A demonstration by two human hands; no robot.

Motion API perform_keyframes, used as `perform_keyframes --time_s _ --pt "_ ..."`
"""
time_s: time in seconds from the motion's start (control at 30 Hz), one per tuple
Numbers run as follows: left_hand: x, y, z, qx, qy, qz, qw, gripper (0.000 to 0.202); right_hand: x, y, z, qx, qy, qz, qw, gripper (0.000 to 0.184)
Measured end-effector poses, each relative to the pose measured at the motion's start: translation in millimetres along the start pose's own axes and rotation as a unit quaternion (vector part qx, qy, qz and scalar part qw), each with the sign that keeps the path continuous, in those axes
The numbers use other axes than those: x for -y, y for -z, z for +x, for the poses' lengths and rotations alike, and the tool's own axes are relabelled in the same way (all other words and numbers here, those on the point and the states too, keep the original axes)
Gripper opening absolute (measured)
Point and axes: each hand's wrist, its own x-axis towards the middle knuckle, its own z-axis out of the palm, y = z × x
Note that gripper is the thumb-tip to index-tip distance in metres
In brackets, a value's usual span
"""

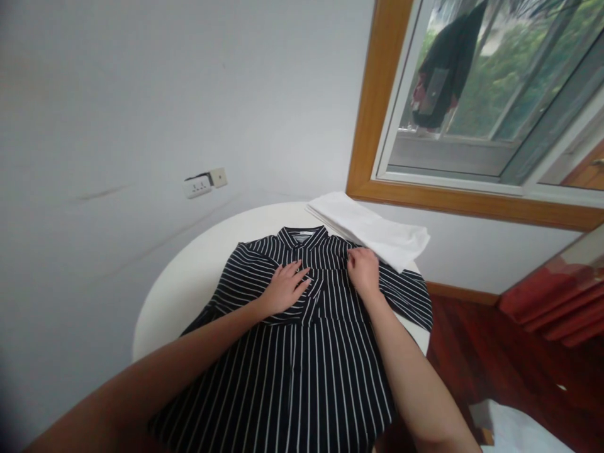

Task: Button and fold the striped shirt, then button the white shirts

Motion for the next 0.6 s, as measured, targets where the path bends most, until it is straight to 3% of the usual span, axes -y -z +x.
perform_keyframes --time_s 0.1,0.2,0.6 --pt "1.6 3.9 -1.4 0.037 -0.012 -0.006 0.999 0.069 -33.8 10.3 3.0 0.004 -0.08 -0.077 0.994 0.032" --pt "5.1 2.2 -3.1 0.038 -0.035 -0.003 0.999 0.073 -48.7 11.3 1.8 0.036 -0.113 -0.109 0.987 0.032" --pt "10.5 -7.6 -3.8 0.012 -0.026 -0.027 0.999 0.07 -14.7 -4.1 0.1 0.099 -0.174 -0.286 0.937 0.029"
